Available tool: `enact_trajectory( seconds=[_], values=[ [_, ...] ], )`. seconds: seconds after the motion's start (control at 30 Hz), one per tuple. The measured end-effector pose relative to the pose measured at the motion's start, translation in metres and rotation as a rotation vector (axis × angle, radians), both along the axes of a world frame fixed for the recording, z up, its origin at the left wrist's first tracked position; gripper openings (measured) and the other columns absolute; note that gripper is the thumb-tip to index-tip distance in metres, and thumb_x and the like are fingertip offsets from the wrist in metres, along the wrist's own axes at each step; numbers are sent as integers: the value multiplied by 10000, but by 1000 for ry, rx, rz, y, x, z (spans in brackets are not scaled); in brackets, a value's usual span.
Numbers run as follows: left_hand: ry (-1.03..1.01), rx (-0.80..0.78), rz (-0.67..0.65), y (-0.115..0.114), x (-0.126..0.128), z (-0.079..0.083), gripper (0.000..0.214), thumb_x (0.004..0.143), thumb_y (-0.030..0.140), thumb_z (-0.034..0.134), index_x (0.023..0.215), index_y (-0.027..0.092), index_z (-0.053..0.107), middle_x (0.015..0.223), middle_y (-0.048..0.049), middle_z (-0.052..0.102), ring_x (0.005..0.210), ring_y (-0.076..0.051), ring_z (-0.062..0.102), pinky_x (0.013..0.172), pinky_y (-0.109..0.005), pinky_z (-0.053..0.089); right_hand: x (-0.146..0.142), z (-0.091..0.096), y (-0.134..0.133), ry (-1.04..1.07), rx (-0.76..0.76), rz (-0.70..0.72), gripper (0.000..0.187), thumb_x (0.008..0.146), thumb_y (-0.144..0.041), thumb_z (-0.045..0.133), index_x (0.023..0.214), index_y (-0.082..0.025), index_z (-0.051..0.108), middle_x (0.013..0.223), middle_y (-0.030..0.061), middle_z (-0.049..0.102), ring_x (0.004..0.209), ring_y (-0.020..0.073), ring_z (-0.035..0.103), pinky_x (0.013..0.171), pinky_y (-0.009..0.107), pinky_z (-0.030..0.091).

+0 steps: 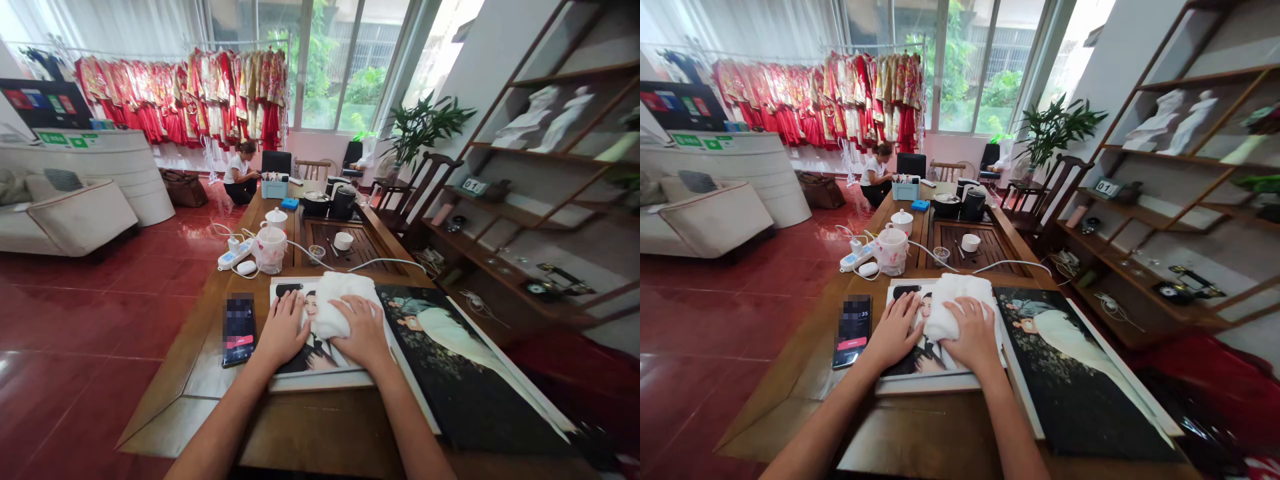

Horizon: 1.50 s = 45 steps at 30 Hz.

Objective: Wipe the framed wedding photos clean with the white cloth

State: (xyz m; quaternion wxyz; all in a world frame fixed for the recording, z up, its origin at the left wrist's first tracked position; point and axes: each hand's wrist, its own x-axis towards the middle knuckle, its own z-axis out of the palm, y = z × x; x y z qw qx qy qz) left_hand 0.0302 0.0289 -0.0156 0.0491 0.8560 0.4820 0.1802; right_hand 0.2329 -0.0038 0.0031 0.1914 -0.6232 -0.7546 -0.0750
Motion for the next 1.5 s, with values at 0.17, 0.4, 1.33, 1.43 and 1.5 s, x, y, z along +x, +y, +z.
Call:
enact_trajectory(
  seconds=[0.17,0.4,1.33,1.43,1.5],
  values=[
    [-5,10,-3,0,0,0,545,956,399,356,1446,162,331,1517,-106,332,1421,-258,244,1159,-469,214,-4,4,14,-12,52,-19,540,689,-436,633,1199,-268,581,1221,91,575,1162,311,431,1017,491,213],
    [-3,12,-1,0,0,-1,554,948,395,363,1450,163,320,1518,-102,331,1424,-252,239,1161,-458,204,-4,-9,-33,-28,50,-8,584,663,-375,634,1236,-289,558,1253,77,564,1195,314,423,1043,499,192],
    [-3,28,2,0,0,-1,548,950,397,369,1440,154,339,1507,-114,349,1414,-257,262,1158,-469,225,-7,-7,-51,-14,-21,68,607,672,-411,645,1261,-307,545,1273,64,563,1219,315,411,1056,504,168],
    [-8,32,1,0,0,-1,549,951,397,366,1442,154,335,1509,-114,346,1417,-258,256,1158,-470,224,-3,-5,-43,-4,-42,70,603,657,-410,650,1244,-310,555,1266,65,564,1203,309,421,1045,497,184],
    [-6,31,-1,1,0,-2,550,953,395,363,1446,156,329,1512,-111,341,1419,-257,252,1158,-469,224,-1,-2,-28,5,-38,57,588,652,-405,651,1225,-300,568,1257,74,567,1191,309,426,1035,495,194]
  ],
)
